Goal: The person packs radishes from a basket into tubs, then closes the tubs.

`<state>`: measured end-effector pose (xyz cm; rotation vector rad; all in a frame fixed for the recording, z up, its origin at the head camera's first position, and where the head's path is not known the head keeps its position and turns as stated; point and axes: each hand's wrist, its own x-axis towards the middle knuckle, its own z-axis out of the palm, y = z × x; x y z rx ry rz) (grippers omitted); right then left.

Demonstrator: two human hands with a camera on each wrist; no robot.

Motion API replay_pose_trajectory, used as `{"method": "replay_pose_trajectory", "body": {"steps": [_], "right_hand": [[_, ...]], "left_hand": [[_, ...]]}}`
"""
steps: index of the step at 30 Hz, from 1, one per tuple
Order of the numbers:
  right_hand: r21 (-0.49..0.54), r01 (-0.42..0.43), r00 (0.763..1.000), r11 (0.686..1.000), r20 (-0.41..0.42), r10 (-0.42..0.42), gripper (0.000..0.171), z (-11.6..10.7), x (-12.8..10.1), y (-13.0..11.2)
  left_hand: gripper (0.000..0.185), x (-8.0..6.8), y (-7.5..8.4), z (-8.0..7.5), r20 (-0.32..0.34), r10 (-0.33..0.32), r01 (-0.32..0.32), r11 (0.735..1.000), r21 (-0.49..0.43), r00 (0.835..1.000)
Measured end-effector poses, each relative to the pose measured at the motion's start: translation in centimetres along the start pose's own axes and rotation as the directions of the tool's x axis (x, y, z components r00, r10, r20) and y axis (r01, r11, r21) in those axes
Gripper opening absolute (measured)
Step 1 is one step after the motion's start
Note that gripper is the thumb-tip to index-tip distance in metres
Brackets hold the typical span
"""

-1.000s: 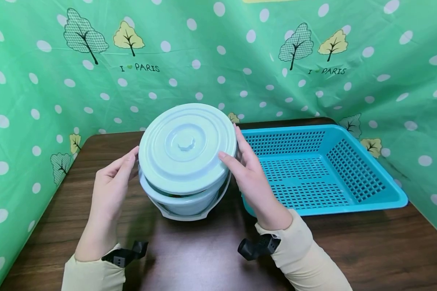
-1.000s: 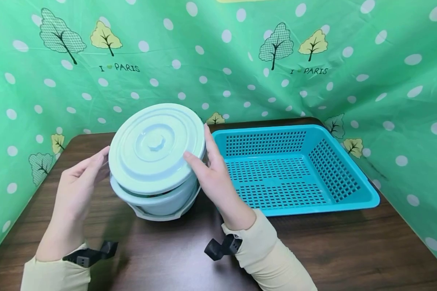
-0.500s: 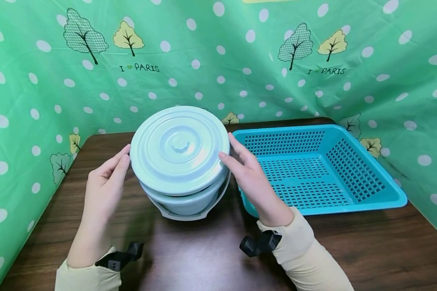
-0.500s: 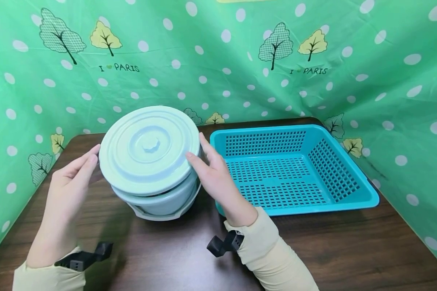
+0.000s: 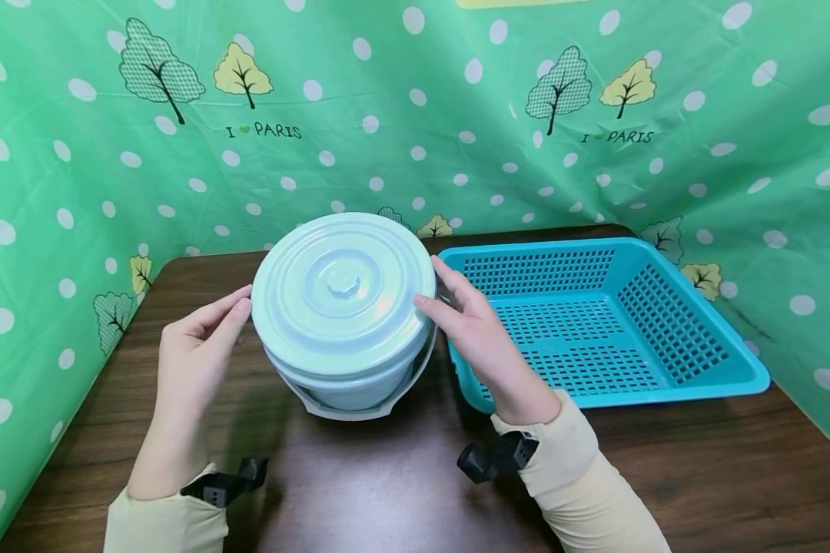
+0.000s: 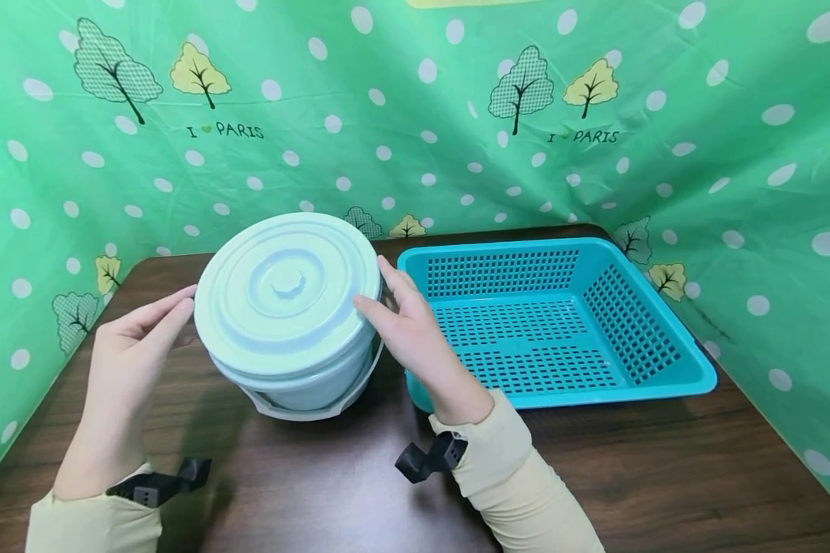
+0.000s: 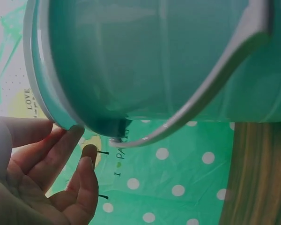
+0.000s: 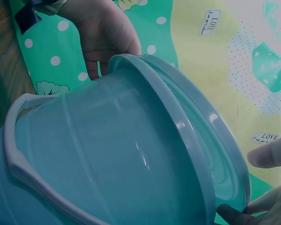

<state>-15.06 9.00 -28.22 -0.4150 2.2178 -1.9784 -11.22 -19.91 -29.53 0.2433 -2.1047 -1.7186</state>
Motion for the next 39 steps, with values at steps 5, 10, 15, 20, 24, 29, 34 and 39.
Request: {"method": "replay_pose_trajectory", "body": {"steps": [5, 10, 15, 20, 24, 29, 34, 39], "right_hand": [[-0.045, -0.012, 1.0, 0.999, 0.008, 0.012, 0.071, -0.2, 0.3, 0.3], [-0.133, -0.056, 0.998, 0.99, 0.006, 0.057, 0.071, -0.3, 0.5, 0.3], [-0.214, -0.066, 0.998, 0.975, -0.001, 0.067, 0.068, -0.5, 0.5, 0.1], [-0.285, -0.04, 0.999, 0.958, 0.021, 0.048, 0.065, -0.9, 0.6, 0.1], [-0.324, -0.011, 0.998, 0.946, 0.049, 0.028, 0.063, -1.3, 0.6, 0.2], [-0.345, 0.004, 0.998, 0.938, 0.054, 0.016, 0.062, -1.5, 0.5, 0.2], [-0.366, 0.017, 0.998, 0.931, 0.061, 0.006, 0.061, -1.5, 0.6, 0.2], [-0.385, -0.003, 0.998, 0.923, 0.055, 0.026, 0.059, -1.5, 0.7, 0.2]], "left_hand": [[0.034, 0.4, -0.6, 0.1, 0.011, -0.008, 0.007, 0.993, 0.115, 1.0], [0.034, 0.5, -0.9, 0.0, 0.023, -0.014, 0.01, 0.987, 0.16, 1.0], [0.035, 0.4, -0.7, -0.2, 0.028, -0.009, 0.003, 0.982, 0.191, 1.0], [0.035, 0.4, -0.6, -0.5, 0.047, -0.007, -0.004, 0.973, 0.231, 0.999], [0.035, 0.5, -0.7, -0.6, 0.074, -0.005, -0.016, 0.961, 0.277, 0.997], [0.036, 0.5, -0.6, -0.6, 0.096, 0.0, -0.029, 0.953, 0.302, 0.995], [0.037, 0.5, -0.5, -0.7, 0.11, -0.004, -0.03, 0.949, 0.312, 0.994], [0.038, 0.5, -0.6, -0.8, 0.135, -0.019, -0.026, 0.947, 0.322, 0.991]]}}
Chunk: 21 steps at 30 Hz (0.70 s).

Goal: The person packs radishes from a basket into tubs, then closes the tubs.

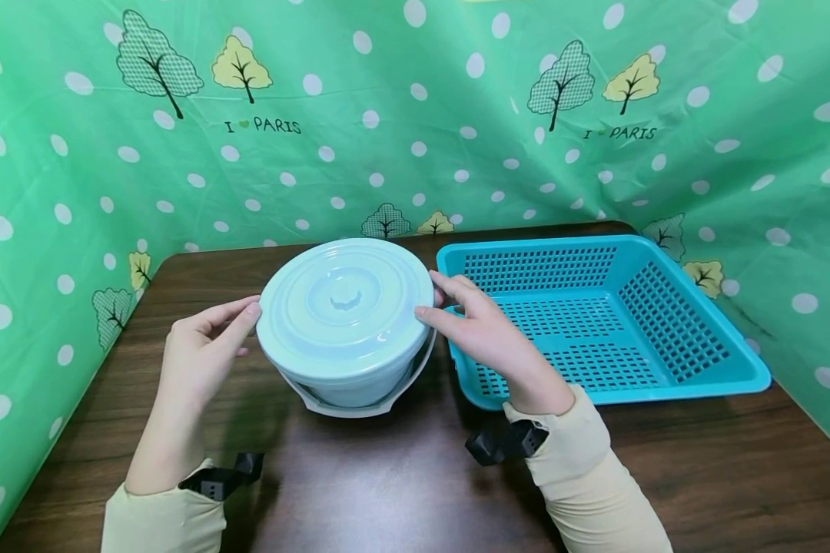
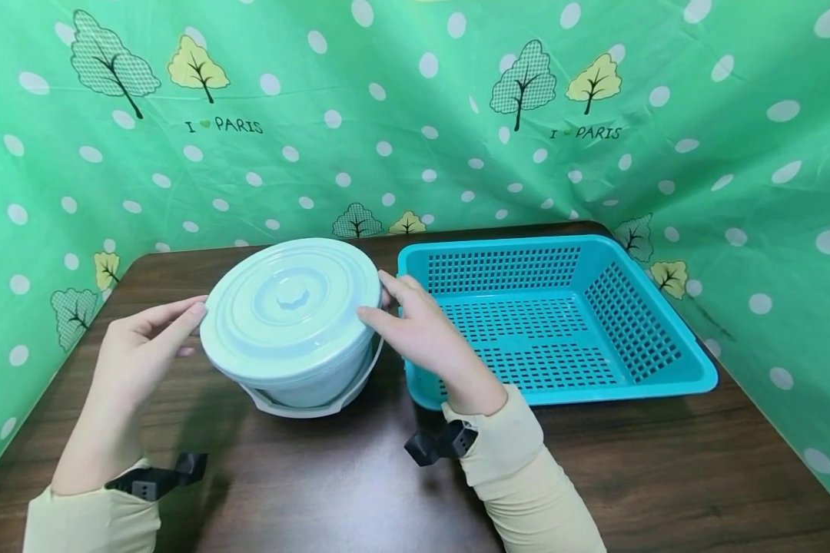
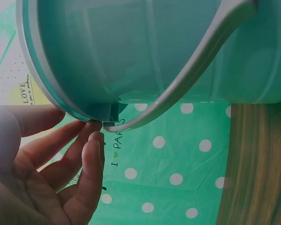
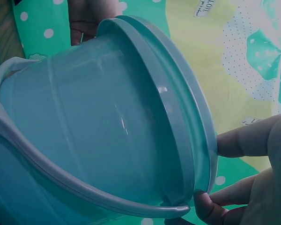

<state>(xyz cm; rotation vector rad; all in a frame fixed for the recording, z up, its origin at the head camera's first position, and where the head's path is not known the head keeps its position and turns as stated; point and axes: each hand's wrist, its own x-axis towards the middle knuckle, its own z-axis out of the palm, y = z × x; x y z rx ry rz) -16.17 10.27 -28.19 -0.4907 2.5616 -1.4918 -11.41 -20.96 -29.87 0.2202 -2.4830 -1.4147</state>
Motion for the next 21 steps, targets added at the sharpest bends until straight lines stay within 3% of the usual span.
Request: {"method": "replay_pose_trajectory", "body": {"steps": [12, 21], "right_hand": [[-0.067, -0.017, 1.0, 0.998, 0.023, 0.019, 0.063, -0.05, 0.03, 0.24], [-0.159, -0.004, 1.0, 0.987, 0.004, 0.004, 0.058, -0.02, 0.17, 0.54]], "left_hand": [[0.042, 0.33, -0.52, -0.09, 0.045, -0.002, 0.002, 1.0, 0.007, 0.999], [0.045, 0.63, -0.77, -0.07, 0.036, -0.035, 0.035, 0.999, 0.002, 0.999]]}}
